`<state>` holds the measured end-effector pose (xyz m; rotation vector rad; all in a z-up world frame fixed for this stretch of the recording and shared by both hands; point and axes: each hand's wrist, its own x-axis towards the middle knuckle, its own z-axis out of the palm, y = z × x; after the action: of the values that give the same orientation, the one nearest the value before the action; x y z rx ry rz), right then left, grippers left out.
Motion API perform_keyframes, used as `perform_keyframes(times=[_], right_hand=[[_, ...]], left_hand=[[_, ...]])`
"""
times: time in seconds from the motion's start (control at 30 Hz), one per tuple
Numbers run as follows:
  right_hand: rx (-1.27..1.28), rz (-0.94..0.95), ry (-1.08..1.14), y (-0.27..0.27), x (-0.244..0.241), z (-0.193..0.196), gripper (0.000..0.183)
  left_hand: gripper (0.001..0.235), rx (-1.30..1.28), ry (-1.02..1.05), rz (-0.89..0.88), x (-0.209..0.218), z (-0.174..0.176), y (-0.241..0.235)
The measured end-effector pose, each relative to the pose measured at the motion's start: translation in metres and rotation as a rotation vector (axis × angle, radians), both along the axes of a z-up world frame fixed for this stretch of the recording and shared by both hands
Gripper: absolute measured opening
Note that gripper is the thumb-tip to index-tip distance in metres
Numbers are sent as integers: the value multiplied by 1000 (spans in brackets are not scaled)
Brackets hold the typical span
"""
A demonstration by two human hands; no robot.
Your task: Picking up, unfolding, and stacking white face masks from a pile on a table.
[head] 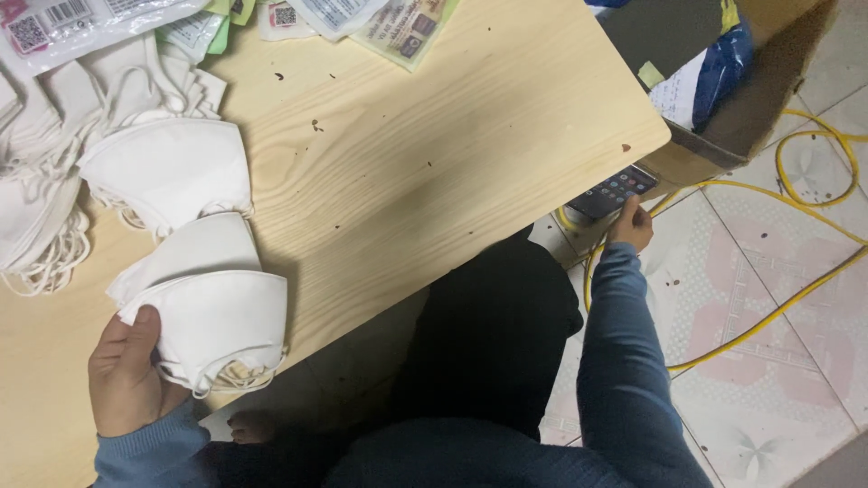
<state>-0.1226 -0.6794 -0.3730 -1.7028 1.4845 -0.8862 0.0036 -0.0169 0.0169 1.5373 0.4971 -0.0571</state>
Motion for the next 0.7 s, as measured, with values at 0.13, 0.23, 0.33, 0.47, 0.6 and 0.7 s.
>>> perform_keyframes(times=[0.13, 0.23, 0.33, 0.47, 0.6, 0.7], right_hand=[[-30, 10, -120, -4, 6, 7, 68], [-68, 7, -136, -12, 8, 0, 63], [-84, 6, -173, -19, 14, -6, 55], [-134, 46, -100, -30, 7, -18, 62], [-98, 84, -208, -13, 10, 1, 54], [191, -34, -465, 3, 6, 4, 42]], left_hand=[[35, -11, -9, 0, 0, 0, -1], [37, 15, -5, -21, 0, -4, 2], [38, -1, -15, -20, 0, -3, 1], [35, -3, 25, 19, 0, 7, -8], [37, -32, -9, -9, 0, 0, -2], [35, -75, -48, -24, 1, -1, -1]])
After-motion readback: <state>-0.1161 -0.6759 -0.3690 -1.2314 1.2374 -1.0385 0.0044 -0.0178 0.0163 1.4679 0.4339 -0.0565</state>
